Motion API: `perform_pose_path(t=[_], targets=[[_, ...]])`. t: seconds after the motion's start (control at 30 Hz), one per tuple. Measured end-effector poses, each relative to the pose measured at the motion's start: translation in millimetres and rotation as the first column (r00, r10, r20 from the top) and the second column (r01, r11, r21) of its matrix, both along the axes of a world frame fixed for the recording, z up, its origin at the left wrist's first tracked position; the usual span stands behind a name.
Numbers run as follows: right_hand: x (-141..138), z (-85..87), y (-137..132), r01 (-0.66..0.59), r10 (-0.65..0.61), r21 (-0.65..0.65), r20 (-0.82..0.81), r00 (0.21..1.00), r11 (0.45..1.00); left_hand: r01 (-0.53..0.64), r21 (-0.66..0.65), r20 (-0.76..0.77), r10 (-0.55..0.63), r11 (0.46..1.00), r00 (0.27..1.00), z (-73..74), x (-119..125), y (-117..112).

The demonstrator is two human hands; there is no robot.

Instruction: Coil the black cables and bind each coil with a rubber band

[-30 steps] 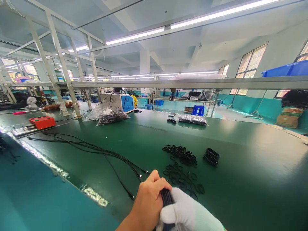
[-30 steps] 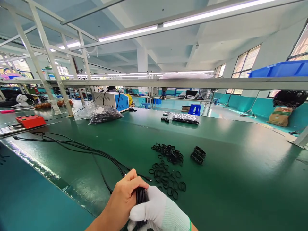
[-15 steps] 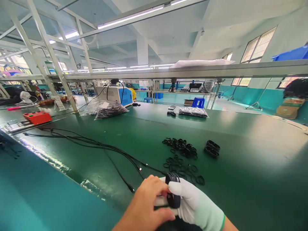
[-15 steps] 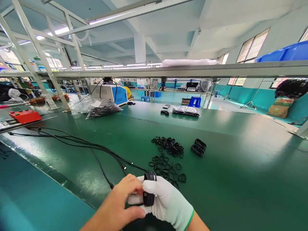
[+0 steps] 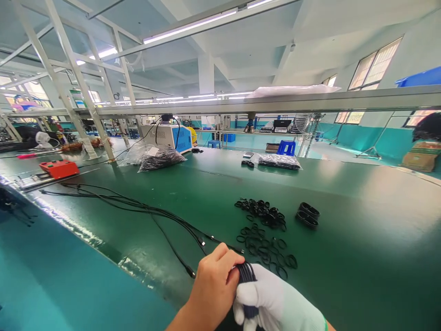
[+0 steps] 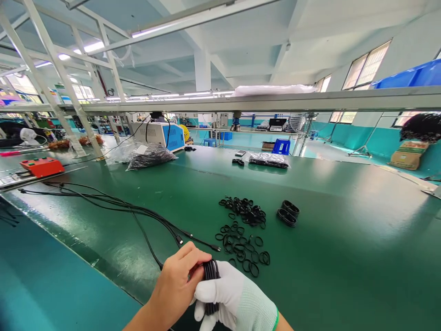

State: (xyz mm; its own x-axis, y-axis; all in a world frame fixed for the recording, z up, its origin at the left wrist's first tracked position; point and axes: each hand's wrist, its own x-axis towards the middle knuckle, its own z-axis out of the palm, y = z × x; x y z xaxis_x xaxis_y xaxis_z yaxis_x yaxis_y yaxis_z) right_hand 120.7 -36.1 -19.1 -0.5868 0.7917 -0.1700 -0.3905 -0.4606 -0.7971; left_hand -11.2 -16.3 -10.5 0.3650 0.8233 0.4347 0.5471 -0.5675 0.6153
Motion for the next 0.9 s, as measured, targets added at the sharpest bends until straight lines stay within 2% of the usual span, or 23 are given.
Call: perform_pose_path(t=[0.07, 0.17, 0.23, 0.3, 0.33, 0.4, 0.6, 0.67, 0.73, 0.8, 0.9], targets=[[3, -2.4, 0, -0.022, 0.022, 0.007, -0.029, 0.999, 1.0, 0.057, -0.009, -0.001, -0.057, 0.998, 0.998, 4.8, -3, 3], [14, 0.3, 4, 0.022, -0.025, -0.043, -0.074, 0.997, 0.999, 0.164, -0.182, 0.029, -0.161, 0.97, 0.986, 22.5, -14, 14], [28, 6.8, 10, 0.15, -0.159, -0.091, -0.104, 0.982, 0.984, 0.112, -0.259, 0.04, -0.105, 0.959, 0.994, 33.5, -24, 26], [44, 14.7, 18, 0.297, -0.31, -0.125, -0.11, 0.944, 0.947, -0.004, -0.259, -0.052, -0.009, 0.966, 0.999, 37.8, -30, 41], [51, 18.1, 21, 0.349, -0.364, -0.138, -0.106, 0.925, 0.927, -0.042, -0.249, -0.118, 0.013, 0.967, 0.993, 37.1, -30, 48], [62, 21.9, 25, 0.382, -0.399, -0.157, -0.102, 0.911, 0.911, -0.047, -0.247, -0.234, -0.013, 0.968, 0.972, 30.6, -24, 62], [60, 11.8, 23, 0.264, -0.29, -0.187, -0.132, 0.948, 0.946, 0.047, -0.315, -0.325, -0.155, 0.948, 0.933, 3.2, 13, 94], [56, 8.4, 23, 0.262, -0.287, -0.183, -0.129, 0.949, 0.948, 0.067, -0.356, -0.311, -0.186, 0.932, 0.932, 1.0, 18, 97], [53, 7.7, 24, 0.322, -0.342, -0.174, -0.101, 0.934, 0.931, 0.074, -0.395, -0.257, -0.188, 0.916, 0.948, 4.5, 16, 94], [48, 8.8, 25, 0.443, -0.451, -0.143, -0.023, 0.892, 0.885, 0.092, -0.457, -0.165, -0.186, 0.885, 0.969, 11.7, 10, 86], [39, 9.0, 27, 0.594, -0.589, -0.012, 0.113, 0.8, 0.805, 0.151, -0.568, -0.015, -0.193, 0.809, 0.981, 19.2, 3, 66]])
